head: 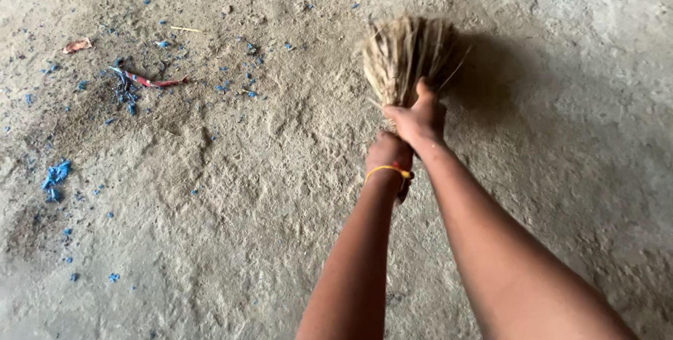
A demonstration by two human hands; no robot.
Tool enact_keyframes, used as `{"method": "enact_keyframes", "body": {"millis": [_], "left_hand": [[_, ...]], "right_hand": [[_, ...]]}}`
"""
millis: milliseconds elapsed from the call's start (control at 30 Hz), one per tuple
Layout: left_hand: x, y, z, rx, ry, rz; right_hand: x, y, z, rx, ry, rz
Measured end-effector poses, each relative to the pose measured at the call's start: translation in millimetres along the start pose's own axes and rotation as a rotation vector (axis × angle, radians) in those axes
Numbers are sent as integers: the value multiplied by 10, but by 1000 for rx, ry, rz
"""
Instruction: The person sweeps debris and dust on a concrete floor using a small hand broom.
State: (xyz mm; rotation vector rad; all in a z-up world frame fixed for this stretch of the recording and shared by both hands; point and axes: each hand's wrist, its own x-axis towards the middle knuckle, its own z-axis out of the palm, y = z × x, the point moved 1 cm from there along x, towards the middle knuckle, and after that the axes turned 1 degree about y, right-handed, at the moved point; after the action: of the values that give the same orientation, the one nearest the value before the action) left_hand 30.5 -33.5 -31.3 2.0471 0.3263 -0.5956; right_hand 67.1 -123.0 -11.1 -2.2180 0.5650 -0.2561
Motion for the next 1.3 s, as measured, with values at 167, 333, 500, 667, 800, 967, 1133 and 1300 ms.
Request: {"method": "enact_keyframes", "body": {"millis": [167, 333, 500, 667, 800, 967, 1133, 1300], "left_hand": [[-6, -277, -307, 74, 41, 0], [-174, -480, -421, 11, 147, 8], [-280, -319, -373, -208, 111, -85], [-144, 60, -87, -111, 95, 0], [-49, 246, 307, 45, 61, 49], [-4, 231, 479, -78, 58, -9], [-117, 65, 152, -274, 48, -92], [26, 26, 48, -72, 182, 22]], "right_hand": [[-137, -46, 479, 183, -59, -91], [-433, -354, 486, 26, -148, -92], [-416, -443, 298, 29, -91, -175], [-31, -227, -41, 17, 2, -133], [223, 127, -314, -27, -24, -39], [260, 430, -237, -39, 31, -107], [68, 175, 80, 3, -76, 23], [205, 40, 183, 82, -106, -129]]}}
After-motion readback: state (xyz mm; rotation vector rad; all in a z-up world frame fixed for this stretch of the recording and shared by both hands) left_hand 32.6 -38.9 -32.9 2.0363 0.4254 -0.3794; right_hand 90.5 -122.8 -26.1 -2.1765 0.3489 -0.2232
